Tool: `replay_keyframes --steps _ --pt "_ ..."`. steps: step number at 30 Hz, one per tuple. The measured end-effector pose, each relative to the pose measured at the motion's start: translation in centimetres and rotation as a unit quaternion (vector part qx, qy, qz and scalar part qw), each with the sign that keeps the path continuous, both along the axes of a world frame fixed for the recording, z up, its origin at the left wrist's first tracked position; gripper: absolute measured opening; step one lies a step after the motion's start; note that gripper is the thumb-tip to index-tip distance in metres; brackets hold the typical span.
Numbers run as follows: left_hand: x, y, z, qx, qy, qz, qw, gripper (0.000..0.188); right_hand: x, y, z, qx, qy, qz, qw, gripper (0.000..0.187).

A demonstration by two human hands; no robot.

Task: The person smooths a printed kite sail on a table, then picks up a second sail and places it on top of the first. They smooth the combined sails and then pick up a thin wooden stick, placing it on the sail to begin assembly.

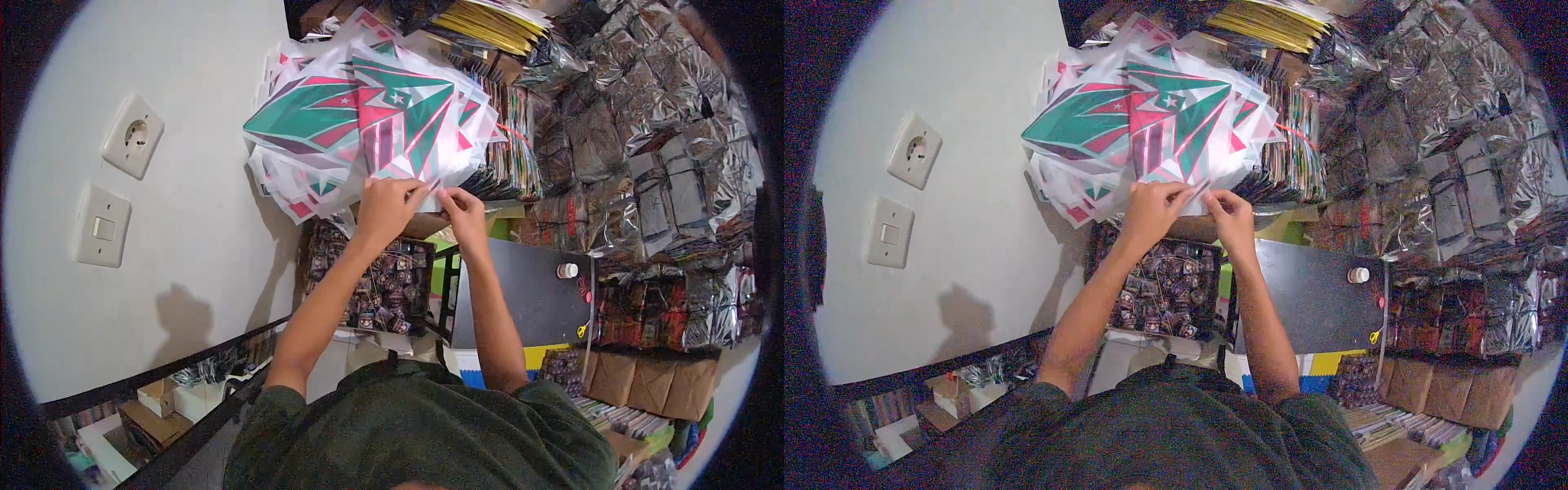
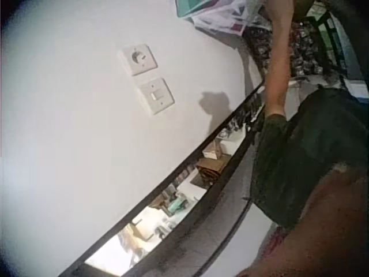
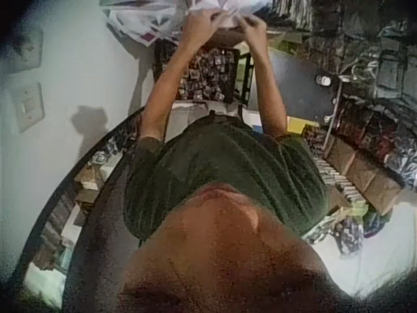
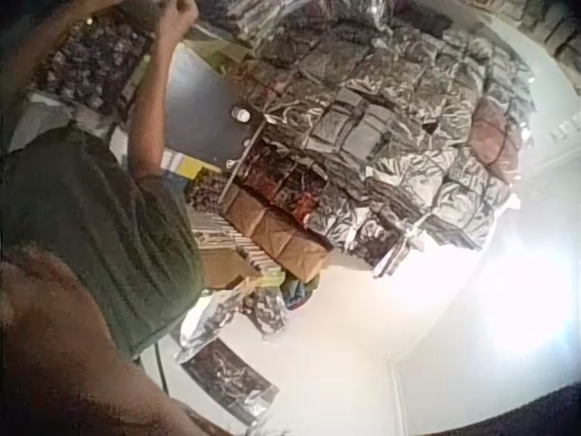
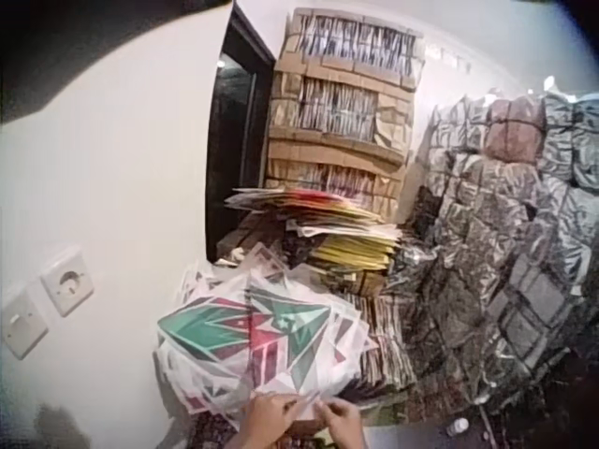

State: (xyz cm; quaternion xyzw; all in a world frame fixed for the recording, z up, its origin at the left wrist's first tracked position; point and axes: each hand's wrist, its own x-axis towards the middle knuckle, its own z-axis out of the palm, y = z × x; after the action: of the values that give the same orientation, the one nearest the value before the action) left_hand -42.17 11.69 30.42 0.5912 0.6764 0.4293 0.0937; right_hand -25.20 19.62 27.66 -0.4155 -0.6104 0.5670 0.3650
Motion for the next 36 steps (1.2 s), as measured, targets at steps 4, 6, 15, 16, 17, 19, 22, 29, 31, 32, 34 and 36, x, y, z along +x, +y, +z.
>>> replay_keyframes --steps 4,6,15,16,17,19,22,29,31,32,34,36 --pt "-2.3 0.4 0.4 0.131 -0.185 0.087 0.970 0.022 0.6 0.5 0.3 -0.035 0.024 -0.037 0.998 0.020" --pt "-6.0 0.6 -0.4 0.161 -0.202 0.163 0.952 0.023 0.9 1.0 0.6 -0.071 0.075 -0.042 0.994 0.018" --pt "-17.4 -2.1 -2.2 0.213 -0.750 0.084 0.620 0.033 5.6 7.3 5.0 -0.135 0.191 -0.097 0.967 0.020" --pt "-18.1 -2.2 -3.0 0.226 -0.741 0.073 0.629 0.034 6.0 8.2 4.8 -0.148 0.196 -0.129 0.961 0.021" --pt "-18.6 -2.3 -3.6 0.239 -0.729 0.064 0.638 0.035 5.9 8.4 5.1 -0.147 0.193 -0.124 0.962 0.022" --pt "-16.1 -1.8 -1.4 0.178 -0.728 0.087 0.656 0.037 6.8 8.5 5.5 -0.142 0.182 -0.130 0.964 0.022" --pt "-14.9 -1.0 -1.6 0.093 -0.679 0.120 0.719 0.051 8.6 10.6 4.5 -0.100 0.120 -0.091 0.984 0.027" --pt "-18.8 0.9 -5.1 0.166 -0.142 0.364 0.905 0.079 10.7 13.0 7.9 -0.054 0.270 -0.165 0.947 0.040" --pt "-16.7 1.2 -1.5 0.129 -0.153 0.335 0.921 0.081 16.0 13.6 9.7 -0.055 0.277 -0.213 0.935 0.039" --pt "-15.8 1.2 0.8 0.113 -0.157 0.319 0.928 0.082 19.1 13.8 10.8 -0.041 0.279 -0.224 0.933 0.039" --pt "-15.5 1.5 2.3 0.104 -0.128 0.301 0.939 0.085 24.5 13.8 13.2 0.046 0.264 -0.258 0.928 0.036" --pt "-15.9 0.8 2.6 0.095 -0.028 0.366 0.925 0.089 25.2 11.8 16.7 0.129 0.227 -0.308 0.915 0.035"
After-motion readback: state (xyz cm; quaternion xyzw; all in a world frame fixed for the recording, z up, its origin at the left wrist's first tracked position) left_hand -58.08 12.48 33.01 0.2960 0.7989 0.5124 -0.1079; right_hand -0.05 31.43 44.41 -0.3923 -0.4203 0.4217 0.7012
